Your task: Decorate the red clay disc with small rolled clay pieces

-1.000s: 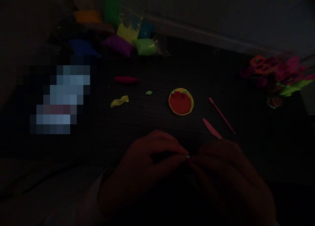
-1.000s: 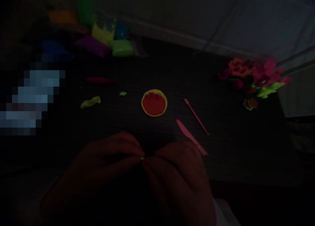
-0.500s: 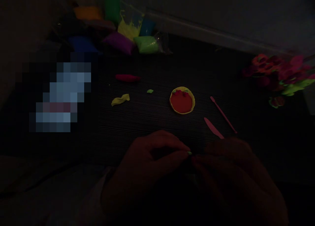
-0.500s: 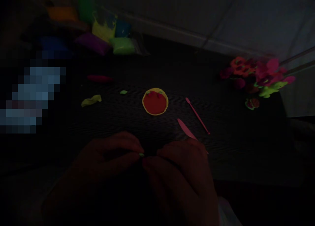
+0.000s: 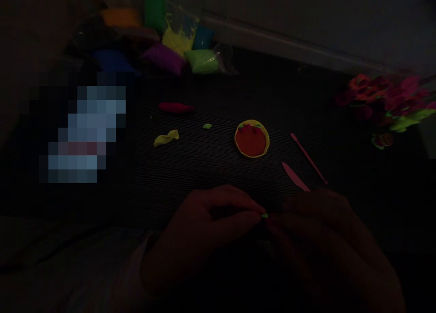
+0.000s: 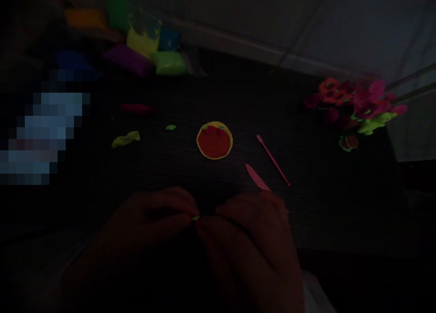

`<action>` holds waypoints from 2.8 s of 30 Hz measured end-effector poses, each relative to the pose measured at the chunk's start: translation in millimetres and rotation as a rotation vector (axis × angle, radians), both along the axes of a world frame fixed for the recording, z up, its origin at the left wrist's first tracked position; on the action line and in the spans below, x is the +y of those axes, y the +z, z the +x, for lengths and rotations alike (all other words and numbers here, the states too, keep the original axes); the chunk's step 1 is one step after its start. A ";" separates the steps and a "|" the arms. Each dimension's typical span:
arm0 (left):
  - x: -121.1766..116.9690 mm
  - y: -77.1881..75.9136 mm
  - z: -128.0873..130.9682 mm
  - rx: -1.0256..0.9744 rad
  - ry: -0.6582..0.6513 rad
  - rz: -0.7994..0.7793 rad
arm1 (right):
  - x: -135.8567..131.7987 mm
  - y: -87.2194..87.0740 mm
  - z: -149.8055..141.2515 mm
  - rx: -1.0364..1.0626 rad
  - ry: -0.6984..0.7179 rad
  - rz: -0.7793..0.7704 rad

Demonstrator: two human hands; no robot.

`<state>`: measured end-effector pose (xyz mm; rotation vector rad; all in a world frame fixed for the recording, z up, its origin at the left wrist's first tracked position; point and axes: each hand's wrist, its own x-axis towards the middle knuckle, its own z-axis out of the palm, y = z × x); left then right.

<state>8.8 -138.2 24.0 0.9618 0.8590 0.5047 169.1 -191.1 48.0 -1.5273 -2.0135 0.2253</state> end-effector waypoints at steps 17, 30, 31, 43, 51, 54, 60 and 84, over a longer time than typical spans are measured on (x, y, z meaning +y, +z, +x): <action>-4.4 -2.6 6.1 -0.127 0.019 -0.315 | 2.2 2.3 -1.6 -0.016 -0.020 -0.002; 4.7 8.4 -6.6 0.208 -0.030 0.117 | 1.6 3.5 1.8 -0.113 0.067 0.021; 5.1 8.4 -6.5 0.216 -0.048 0.128 | 1.7 4.2 2.1 -0.126 0.082 0.016; 6.5 5.1 -5.9 0.216 -0.110 0.071 | 6.4 7.3 2.2 -0.162 0.120 0.033; 5.1 5.4 -4.5 0.213 -0.085 0.093 | 5.8 6.3 3.5 -0.189 0.141 0.033; 5.0 6.3 -4.1 0.220 -0.084 0.089 | 4.4 5.5 1.9 -0.178 0.112 0.015; 5.0 5.9 -4.5 0.198 -0.097 0.079 | 3.0 6.1 1.9 -0.161 0.104 -0.032; 2.8 7.3 -3.3 0.232 -0.057 0.176 | 2.9 5.6 2.2 -0.139 0.116 -0.052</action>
